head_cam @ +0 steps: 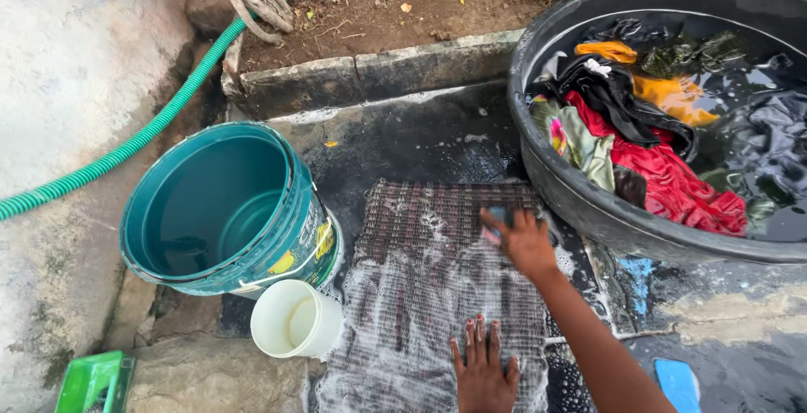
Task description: The person washes a mat by applying soap and scrubbing the surface with a sponge while rinsing it with water from a bucket and mug.
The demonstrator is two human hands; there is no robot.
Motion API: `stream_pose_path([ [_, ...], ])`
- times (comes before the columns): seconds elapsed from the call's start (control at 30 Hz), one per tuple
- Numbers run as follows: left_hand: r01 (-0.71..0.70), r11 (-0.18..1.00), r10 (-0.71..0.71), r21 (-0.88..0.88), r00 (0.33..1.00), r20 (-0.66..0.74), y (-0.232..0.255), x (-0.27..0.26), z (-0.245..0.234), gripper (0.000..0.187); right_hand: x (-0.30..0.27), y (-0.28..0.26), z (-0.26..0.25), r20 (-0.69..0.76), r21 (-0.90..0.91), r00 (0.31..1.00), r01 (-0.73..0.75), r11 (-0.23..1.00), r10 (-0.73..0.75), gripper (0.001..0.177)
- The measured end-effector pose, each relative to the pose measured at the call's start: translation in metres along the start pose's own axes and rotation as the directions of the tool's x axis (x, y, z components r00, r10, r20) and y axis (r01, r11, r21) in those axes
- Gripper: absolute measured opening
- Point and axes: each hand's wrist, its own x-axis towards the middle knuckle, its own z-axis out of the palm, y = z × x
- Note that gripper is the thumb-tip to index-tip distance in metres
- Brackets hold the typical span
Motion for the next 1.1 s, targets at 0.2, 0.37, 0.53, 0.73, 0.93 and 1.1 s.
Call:
stream_pose_path([
  [0.2, 0.325, 0.91, 0.033, -0.257, 0.562, 0.827, -0.003, 0.022, -0.035, 0.074, -0.145, -0.075, -0.01, 0.174, -0.028, 0.944, 0.289, 0.957, -0.28, 0.102],
  [0.37, 0.122, 0.965, 0.002, -0.232, 0.881, 0.473, -0.003, 0.008, -0.02, 0.075, -0.09, -0.062, -0.019, 0.2, 0.141, 0.965, 0.143, 0.98, -0.17, 0.099],
  [0.53, -0.017, 0.993, 0.029, -0.117, 0.994, 0.107, -0.002, -0.012, 0.016, 0.073, 0.027, -0.014, -0.017, 0.093, 0.039, 0.996, -0.016, 0.999, 0.013, 0.078],
  [0.73, -0.021, 0.999, 0.021, -0.042, 1.0, 0.006, -0.003, -0.009, 0.018, 0.074, 0.03, -0.032, -0.014, 0.081, -0.092, 0.996, -0.017, 0.996, 0.025, 0.079],
  [0.93, -0.052, 0.986, 0.064, -0.159, 0.996, 0.067, -0.005, -0.011, 0.019, 0.083, -0.1, -0.114, -0.017, 0.185, -0.152, 0.93, 0.347, 0.925, -0.318, 0.1],
  [1.1, -0.019, 0.988, 0.024, -0.153, 0.999, 0.036, -0.002, -0.024, 0.039, 0.071, -0.044, -0.107, -0.033, 0.16, 0.102, 0.946, 0.269, 0.958, -0.283, 0.093],
])
